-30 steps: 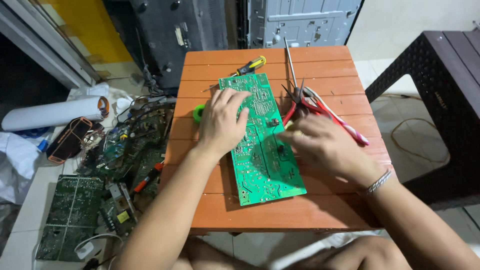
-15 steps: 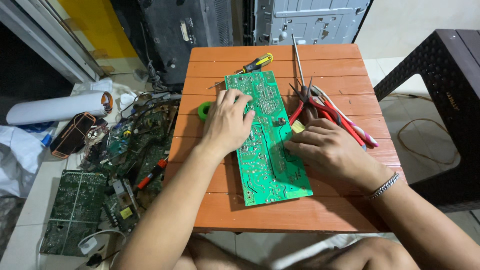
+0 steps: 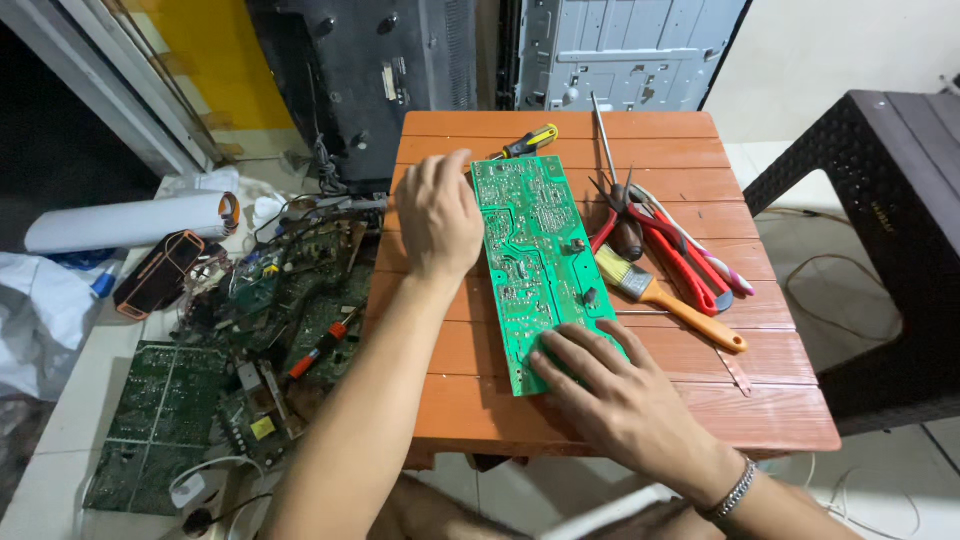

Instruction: The person uses a soldering iron and solder to attach components to a green circuit board. They then use pliers to trim excess leads and inspect the board by flipping it over.

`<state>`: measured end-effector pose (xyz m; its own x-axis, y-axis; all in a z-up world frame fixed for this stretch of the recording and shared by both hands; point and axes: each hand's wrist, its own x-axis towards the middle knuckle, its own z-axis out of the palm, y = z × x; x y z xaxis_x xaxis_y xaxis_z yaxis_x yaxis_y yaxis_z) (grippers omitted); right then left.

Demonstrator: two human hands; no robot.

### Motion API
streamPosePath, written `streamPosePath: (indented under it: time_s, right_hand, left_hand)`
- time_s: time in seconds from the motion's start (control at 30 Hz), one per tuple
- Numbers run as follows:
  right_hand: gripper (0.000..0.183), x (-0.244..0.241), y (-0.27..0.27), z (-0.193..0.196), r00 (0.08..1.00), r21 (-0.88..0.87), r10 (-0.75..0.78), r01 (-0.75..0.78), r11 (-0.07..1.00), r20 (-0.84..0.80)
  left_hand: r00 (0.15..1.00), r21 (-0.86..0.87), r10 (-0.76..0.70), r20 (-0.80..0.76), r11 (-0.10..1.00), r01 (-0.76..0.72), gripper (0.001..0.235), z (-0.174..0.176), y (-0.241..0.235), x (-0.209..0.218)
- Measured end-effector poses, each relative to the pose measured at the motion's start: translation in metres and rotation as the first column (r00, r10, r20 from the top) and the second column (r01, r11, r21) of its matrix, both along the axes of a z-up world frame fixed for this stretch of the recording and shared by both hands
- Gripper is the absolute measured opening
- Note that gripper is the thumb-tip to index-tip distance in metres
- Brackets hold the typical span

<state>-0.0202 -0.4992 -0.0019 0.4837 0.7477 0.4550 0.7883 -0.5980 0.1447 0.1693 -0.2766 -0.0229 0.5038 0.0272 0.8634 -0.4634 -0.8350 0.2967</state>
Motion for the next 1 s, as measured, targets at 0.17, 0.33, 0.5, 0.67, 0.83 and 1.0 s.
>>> streamPosePath:
  time_s: [0.17,0.33,0.5,0.67,0.83,1.0]
  right_hand:
    - [0.037,-0.006,-0.011,0.016,1.000,0.333,-0.012,0.005,0.943,0.019]
    - [0.023,0.041,-0.049,0.040,0.905,0.745,-0.425,0.280,0.606,0.006]
    - [0.024,0.103,-0.083,0.076,0.911,0.925,-0.234,0.369,0.090,-0.340]
    - [0.011,0.149,-0.110,0.031,0.833,0.774,0.213,0.552,-0.308,-0.510]
    - [0.021,0.150,-0.095,0.023,0.844,0.805,0.301,0.523,-0.281,-0.444]
    - [0.023,0.146,-0.081,0.025,0.854,0.819,0.286,0.507,-0.269,-0.435]
  left_hand:
    - [0.992,-0.191,0.020,0.125,0.982,0.005,0.031,0.017,0.005,-0.009]
    - [0.988,-0.178,-0.078,0.134,0.979,0.102,0.040,0.012,0.002,-0.013]
    - [0.991,-0.273,-0.134,0.015,0.953,0.133,0.060,0.004,-0.005,-0.007]
    - [0.991,-0.223,0.090,0.103,0.973,-0.065,0.046,0.009,-0.009,-0.010]
    - [0.996,-0.230,0.074,0.058,0.971,-0.059,0.044,0.004,-0.008,-0.007]
    - [0.995,-0.253,0.069,0.070,0.966,-0.049,0.034,-0.006,-0.002,-0.003]
